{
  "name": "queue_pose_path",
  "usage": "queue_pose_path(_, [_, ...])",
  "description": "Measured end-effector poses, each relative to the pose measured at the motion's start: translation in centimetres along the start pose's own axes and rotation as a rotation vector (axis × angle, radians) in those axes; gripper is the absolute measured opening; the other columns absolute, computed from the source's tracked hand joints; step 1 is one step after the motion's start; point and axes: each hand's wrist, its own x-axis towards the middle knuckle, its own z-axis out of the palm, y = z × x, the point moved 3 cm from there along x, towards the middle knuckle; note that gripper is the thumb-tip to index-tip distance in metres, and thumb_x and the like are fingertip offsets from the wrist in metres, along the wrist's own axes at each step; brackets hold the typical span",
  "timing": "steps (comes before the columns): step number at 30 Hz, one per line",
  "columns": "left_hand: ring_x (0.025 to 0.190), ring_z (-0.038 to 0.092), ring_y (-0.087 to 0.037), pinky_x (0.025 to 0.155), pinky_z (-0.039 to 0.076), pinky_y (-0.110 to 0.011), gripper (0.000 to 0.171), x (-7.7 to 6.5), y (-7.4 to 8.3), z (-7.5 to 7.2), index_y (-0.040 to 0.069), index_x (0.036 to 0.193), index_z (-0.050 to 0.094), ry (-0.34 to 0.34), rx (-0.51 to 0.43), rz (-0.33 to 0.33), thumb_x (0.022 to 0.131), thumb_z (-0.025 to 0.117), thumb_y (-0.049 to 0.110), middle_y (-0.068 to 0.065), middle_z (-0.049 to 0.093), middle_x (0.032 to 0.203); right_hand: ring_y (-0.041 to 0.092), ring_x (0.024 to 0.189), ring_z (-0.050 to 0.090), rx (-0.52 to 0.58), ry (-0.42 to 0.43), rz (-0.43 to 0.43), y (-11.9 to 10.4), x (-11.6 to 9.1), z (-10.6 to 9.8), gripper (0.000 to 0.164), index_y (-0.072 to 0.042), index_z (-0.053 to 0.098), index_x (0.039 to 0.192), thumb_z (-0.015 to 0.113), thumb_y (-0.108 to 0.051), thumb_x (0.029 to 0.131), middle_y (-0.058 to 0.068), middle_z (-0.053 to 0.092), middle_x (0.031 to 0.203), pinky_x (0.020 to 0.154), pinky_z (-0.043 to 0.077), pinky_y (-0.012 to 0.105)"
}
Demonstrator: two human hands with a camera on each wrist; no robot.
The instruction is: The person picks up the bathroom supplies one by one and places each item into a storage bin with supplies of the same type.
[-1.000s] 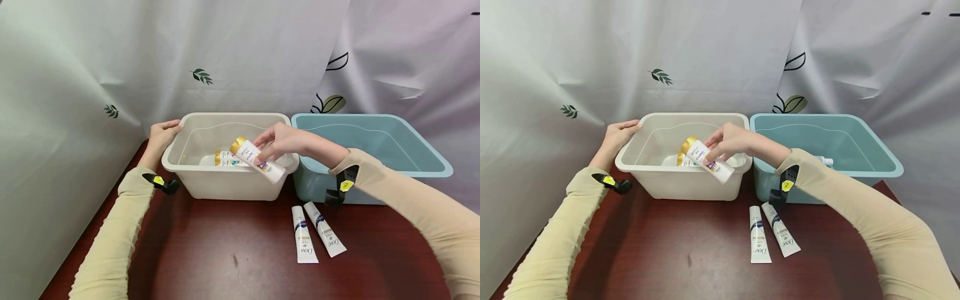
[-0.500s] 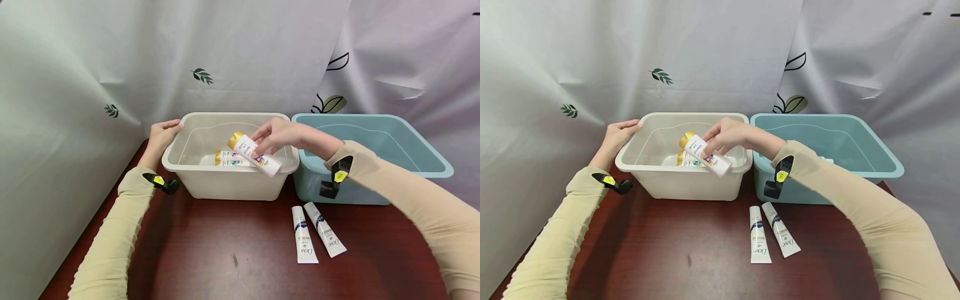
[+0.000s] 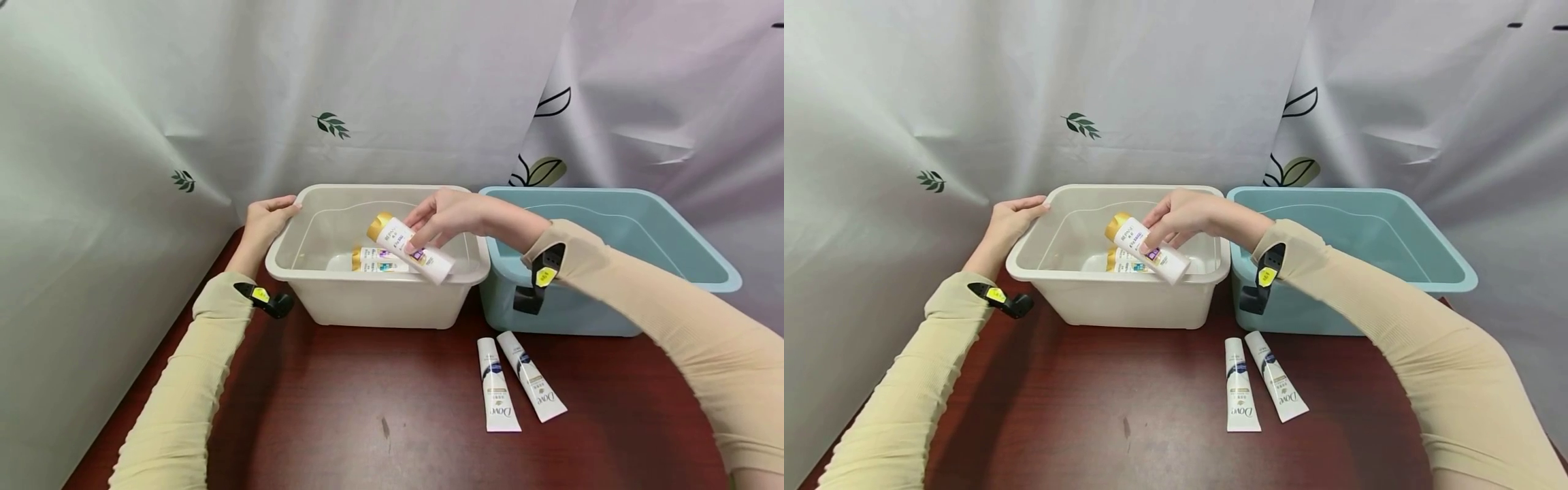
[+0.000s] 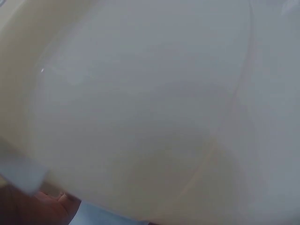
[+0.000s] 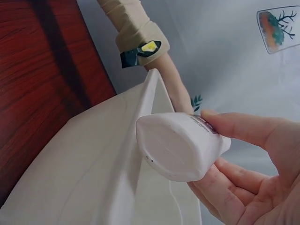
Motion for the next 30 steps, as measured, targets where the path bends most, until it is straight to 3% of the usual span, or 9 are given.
queue_pose_path(5, [0.116, 0.057, -0.020, 0.101, 0.048, -0.034, 0.046, -0.1, 0.2, 0.0, 0.008, 0.133, 0.058, -0.004, -0.004, 0.000, 0.092, 0.063, 0.028, -0.012, 0.054, 0.140, 0.015, 0.104, 0.060, -0.007, -0.002, 0.006, -0.3, 0.3, -0.2, 0.049, -0.009, 0.064, 0.124, 0.077, -0.016, 0.078, 0.006, 0.066, 0.113, 0.087, 0.054, 0.034])
queue_pose_path(14, [0.109, 0.058, -0.013, 0.088, 0.049, -0.022, 0.047, -0.3, 0.0, -0.2, 0.008, 0.133, 0.058, -0.010, 0.009, 0.026, 0.092, 0.063, 0.030, -0.011, 0.054, 0.140, 0.015, 0.104, 0.060, -0.009, -0.009, 0.008, -0.6, 0.9, -0.4, 0.049, -0.008, 0.063, 0.125, 0.076, -0.018, 0.078, 0.006, 0.067, 0.114, 0.089, 0.054, 0.034])
queue_pose_path(30, [0.107, 0.059, -0.011, 0.091, 0.049, -0.023, 0.048, -0.5, 0.1, -0.3, 0.008, 0.134, 0.057, -0.020, 0.009, 0.025, 0.092, 0.063, 0.032, -0.012, 0.054, 0.140, 0.017, 0.101, 0.062, 0.006, -0.010, 0.030, -1.2, 2.2, -0.9, 0.049, -0.007, 0.061, 0.127, 0.074, -0.016, 0.081, 0.008, 0.067, 0.115, 0.088, 0.054, 0.033])
